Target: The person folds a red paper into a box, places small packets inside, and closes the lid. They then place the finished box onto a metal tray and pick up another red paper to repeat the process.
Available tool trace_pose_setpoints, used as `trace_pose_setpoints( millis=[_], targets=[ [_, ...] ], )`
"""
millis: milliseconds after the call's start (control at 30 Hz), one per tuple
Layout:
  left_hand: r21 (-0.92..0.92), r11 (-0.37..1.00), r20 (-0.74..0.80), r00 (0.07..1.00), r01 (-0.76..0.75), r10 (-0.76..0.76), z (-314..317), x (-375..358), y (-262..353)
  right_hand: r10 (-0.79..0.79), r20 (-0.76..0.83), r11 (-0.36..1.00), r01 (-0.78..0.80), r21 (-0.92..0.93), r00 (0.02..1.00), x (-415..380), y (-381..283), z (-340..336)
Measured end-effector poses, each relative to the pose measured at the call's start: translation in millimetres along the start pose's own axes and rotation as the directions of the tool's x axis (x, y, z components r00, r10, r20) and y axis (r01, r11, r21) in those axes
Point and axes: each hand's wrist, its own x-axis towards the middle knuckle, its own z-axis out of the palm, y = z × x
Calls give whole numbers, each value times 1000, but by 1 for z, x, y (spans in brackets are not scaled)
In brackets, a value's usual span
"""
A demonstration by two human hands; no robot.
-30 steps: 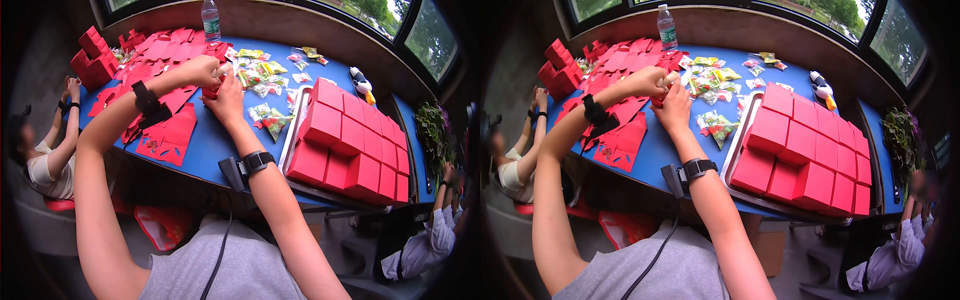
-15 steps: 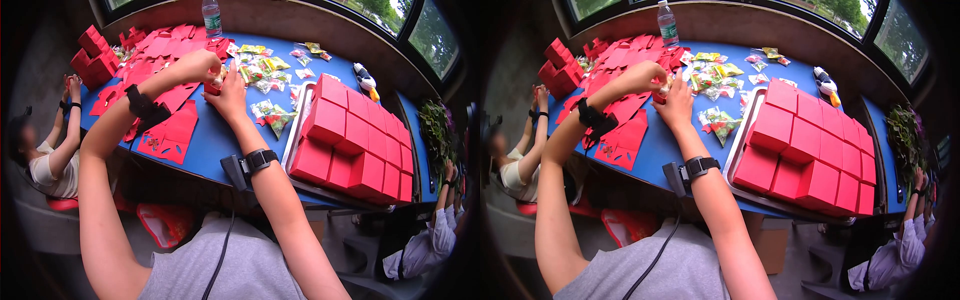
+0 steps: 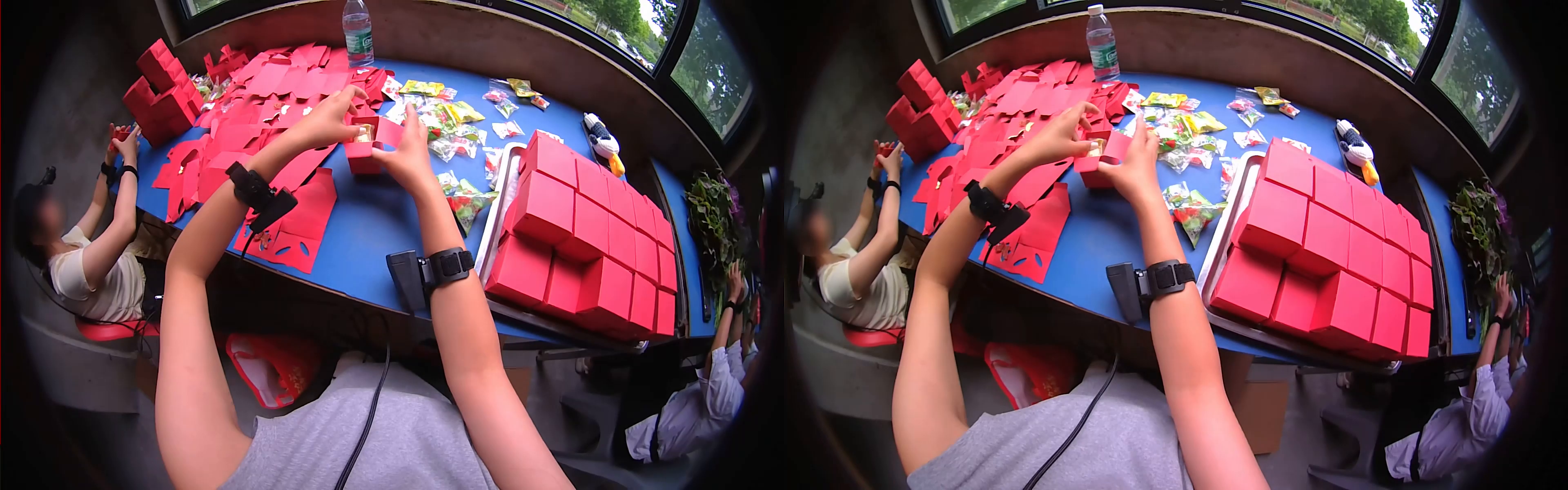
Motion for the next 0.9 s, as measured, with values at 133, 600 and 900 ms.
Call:
trace_pose_setpoints(
  millis=[133,600,900],
  targets=[
    [-352,822,151,894,448,-422,16,-3,-1,167,-208,986,-167,21,964,-9,-7,-1],
    [-677,718,-235,972,-161,-4,41,-11,-21,84,-218,858,40,512,972,4,16,34],
    [359,749,-127,766,-557,630,3,-24,9,-27,-114,969,53,240,993,-5,2,21]
  ],
)
